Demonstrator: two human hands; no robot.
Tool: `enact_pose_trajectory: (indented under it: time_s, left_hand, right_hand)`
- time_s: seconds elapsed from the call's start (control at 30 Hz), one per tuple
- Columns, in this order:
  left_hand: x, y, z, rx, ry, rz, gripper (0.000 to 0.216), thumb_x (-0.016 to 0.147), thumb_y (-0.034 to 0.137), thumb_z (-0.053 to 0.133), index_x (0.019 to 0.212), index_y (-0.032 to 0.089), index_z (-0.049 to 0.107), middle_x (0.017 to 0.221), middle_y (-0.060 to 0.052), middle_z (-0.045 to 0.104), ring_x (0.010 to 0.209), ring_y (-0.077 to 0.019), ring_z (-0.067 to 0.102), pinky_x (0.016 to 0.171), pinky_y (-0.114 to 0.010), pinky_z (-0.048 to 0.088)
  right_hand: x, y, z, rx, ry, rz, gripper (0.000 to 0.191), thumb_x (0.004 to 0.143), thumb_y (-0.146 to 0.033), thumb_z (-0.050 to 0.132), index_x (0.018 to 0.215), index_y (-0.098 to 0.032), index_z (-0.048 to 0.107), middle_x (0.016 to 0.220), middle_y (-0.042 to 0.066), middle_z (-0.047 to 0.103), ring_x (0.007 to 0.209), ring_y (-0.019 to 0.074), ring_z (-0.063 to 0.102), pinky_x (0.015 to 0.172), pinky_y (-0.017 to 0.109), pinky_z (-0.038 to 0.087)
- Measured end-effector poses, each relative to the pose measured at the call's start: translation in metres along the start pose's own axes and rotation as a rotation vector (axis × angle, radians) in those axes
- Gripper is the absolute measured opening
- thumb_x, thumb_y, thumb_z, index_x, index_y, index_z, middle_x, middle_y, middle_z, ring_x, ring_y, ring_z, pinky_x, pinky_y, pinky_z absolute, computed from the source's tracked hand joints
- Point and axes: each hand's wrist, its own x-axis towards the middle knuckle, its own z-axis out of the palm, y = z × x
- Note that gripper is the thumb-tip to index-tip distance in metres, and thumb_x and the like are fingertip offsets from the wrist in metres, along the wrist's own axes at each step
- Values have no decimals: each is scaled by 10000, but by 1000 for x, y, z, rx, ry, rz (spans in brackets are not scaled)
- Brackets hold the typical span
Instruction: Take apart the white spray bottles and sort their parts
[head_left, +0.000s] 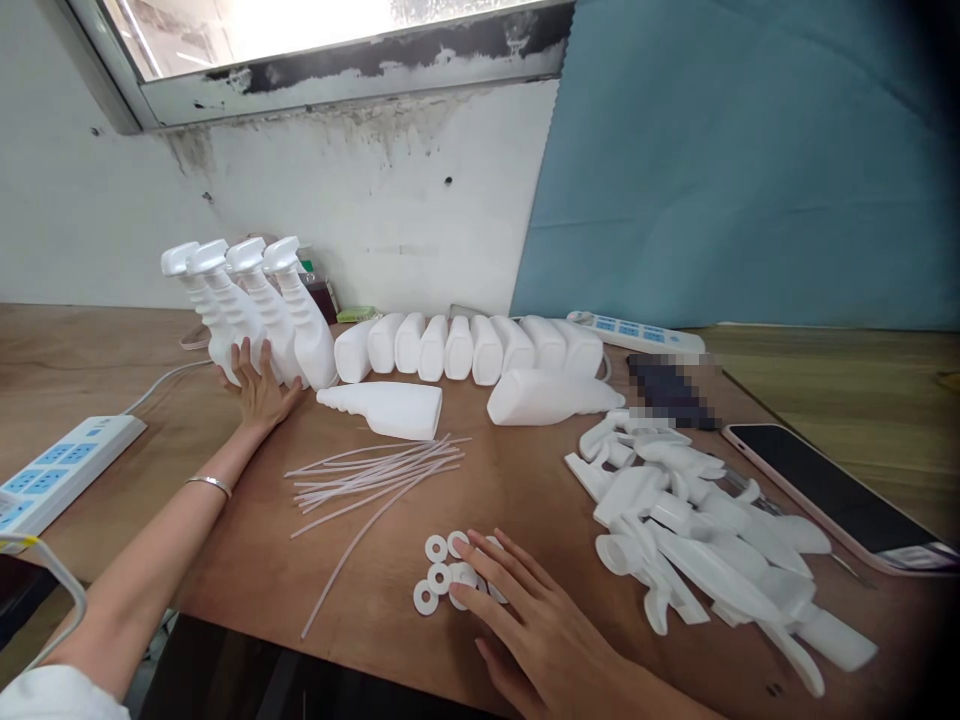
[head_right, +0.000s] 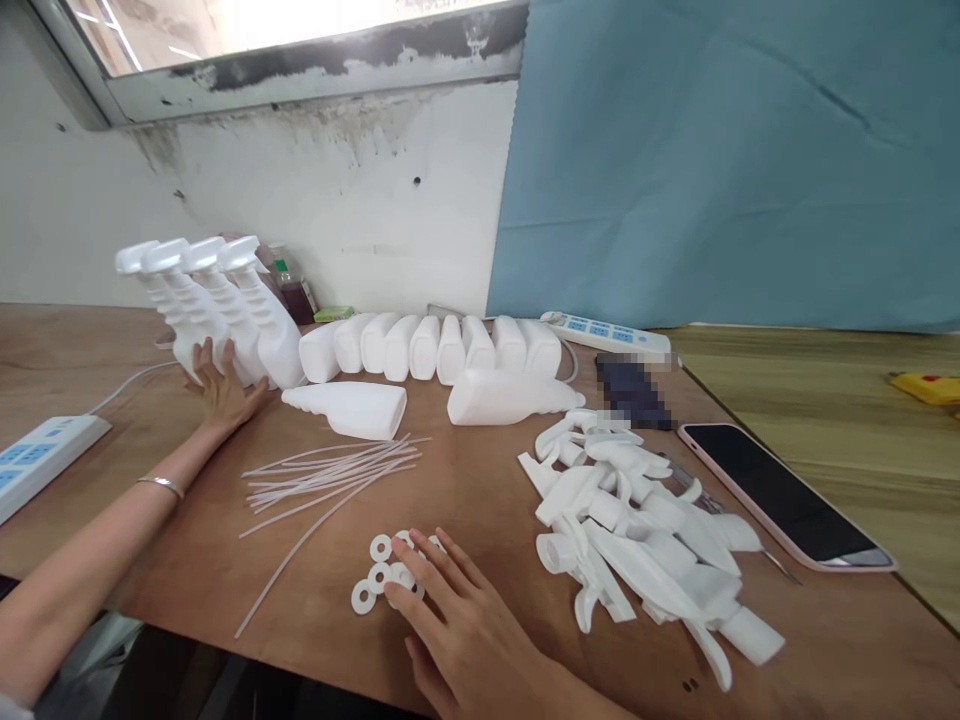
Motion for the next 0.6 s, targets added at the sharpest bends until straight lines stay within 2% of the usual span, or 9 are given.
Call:
enact_pose_trajectory:
  time_s: [0.1, 0.17, 0.27, 0.33, 0.5, 0.6]
  left_hand:
    - [-1, 4, -2, 6, 22, 29, 839, 766, 453, 499, 1387, 39, 116, 1444, -234, 92, 1349, -319, 3, 1031, -529, -91]
    - [-2, 5, -4, 6, 7, 77, 782, 802, 450, 463, 1381, 33, 142, 1451, -209, 82, 1348, -318, 14, 1037, -514, -85]
    - [-2, 8, -7, 1, -70, 197, 565, 817, 468, 466, 1299, 184, 392, 1463, -67, 134, 1348, -306, 70, 1049, -483, -83]
    - [-1, 9, -6, -6, -103, 256, 458, 821, 471, 479, 1235, 276, 472, 1457, 0, 163, 1349, -295, 88, 1045, -490, -86]
    - [0, 13, -3, -33, -94, 288, 463, 827, 457, 496, 1259, 301, 437, 1465, -3, 132, 1351, -297, 66, 1025, -533, -80]
    - [0, 14, -3, -43, -88, 292, 487, 816, 455, 512, 1264, 283, 426, 1468, -18, 140, 1352, -293, 74, 1020, -544, -65]
  right_hand:
    - [1, -1, -1, -6, -15, 18, 481, 740, -75, 456, 1210, -172, 485, 1410, 102, 338, 1310, 256, 281, 1055, 466, 317]
    - [3, -2, -1, -14, -16, 28, 449, 764, -74, 438, 1201, -159, 490, 1382, 107, 388, 1299, 243, 307, 1047, 447, 335]
    - [5, -3, -1, -32, 7, 37, 384, 813, -103, 418, 1182, -163, 505, 1339, 94, 452, 1274, 219, 357, 1034, 403, 368]
    - [4, -4, 0, -60, 45, 32, 358, 828, -117, 416, 1169, -161, 517, 1323, 95, 471, 1264, 219, 374, 1028, 395, 381]
    - [-2, -3, -1, -177, 178, -7, 333, 812, -111, 437, 1125, -127, 549, 1301, 133, 487, 1270, 271, 355, 1012, 450, 388]
    - [-7, 2, -8, -224, 238, 36, 349, 796, -94, 439, 1129, -118, 541, 1299, 144, 482, 1290, 280, 316, 1004, 467, 389]
